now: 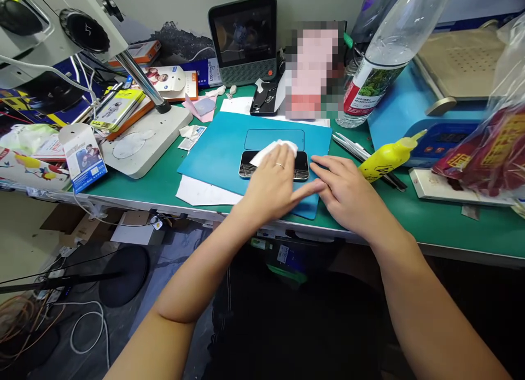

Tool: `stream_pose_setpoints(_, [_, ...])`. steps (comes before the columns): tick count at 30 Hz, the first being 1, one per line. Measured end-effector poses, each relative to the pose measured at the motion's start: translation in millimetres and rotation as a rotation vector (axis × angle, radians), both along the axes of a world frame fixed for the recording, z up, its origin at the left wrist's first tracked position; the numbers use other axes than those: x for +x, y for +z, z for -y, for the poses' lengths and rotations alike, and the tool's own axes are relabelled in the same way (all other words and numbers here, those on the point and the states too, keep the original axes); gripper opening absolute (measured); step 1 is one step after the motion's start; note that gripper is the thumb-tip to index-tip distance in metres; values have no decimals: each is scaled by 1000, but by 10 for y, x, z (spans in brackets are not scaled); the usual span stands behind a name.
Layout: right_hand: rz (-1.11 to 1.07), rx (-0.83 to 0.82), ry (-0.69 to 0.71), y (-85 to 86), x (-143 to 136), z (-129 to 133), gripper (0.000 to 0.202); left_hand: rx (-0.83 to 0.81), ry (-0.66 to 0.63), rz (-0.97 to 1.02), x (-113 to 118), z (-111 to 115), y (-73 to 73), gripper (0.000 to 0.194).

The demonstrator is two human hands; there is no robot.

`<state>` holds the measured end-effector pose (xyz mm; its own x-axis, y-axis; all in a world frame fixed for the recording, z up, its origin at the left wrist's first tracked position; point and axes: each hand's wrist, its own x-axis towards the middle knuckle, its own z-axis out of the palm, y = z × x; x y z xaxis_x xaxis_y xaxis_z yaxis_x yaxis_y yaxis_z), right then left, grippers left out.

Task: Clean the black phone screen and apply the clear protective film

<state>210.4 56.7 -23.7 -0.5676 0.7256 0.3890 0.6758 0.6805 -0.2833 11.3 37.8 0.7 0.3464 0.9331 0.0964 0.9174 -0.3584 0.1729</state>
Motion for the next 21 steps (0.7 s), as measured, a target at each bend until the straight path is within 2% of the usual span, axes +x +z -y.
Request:
stream_pose_setpoints(4, [2, -8, -14, 32, -24, 24, 45, 2, 122, 7, -462, 124, -41, 96])
stream_pose_setpoints(7, [10, -2, -7, 42, -34, 40, 45, -6, 153, 19, -567, 364, -58, 96])
stream_pose_setpoints(10, [27, 21, -12, 24, -38, 42, 46, -3, 137, 21, -363, 577, -50, 102])
stream_pose_setpoints(13, [39, 43, -19, -22, -34, 13, 46, -17, 56, 12, 29, 586, -11, 111])
stream_pose_setpoints(15, [31, 47, -13, -55, -21, -22, 47, -38, 0, 2, 280, 460, 33, 115])
stream_pose_setpoints(17, [18, 30, -4, -78, -5, -55, 48, -59, -26, 0, 439, 277, 84, 114])
stream_pose_setpoints(19, [-2, 14, -3, -83, 10, -71, 48, -85, -46, 9, 458, 105, 121, 109])
stream_pose_setpoints(21, [-13, 12, 1, -69, 15, -60, 47, -97, -67, 26, 334, -1, 127, 102])
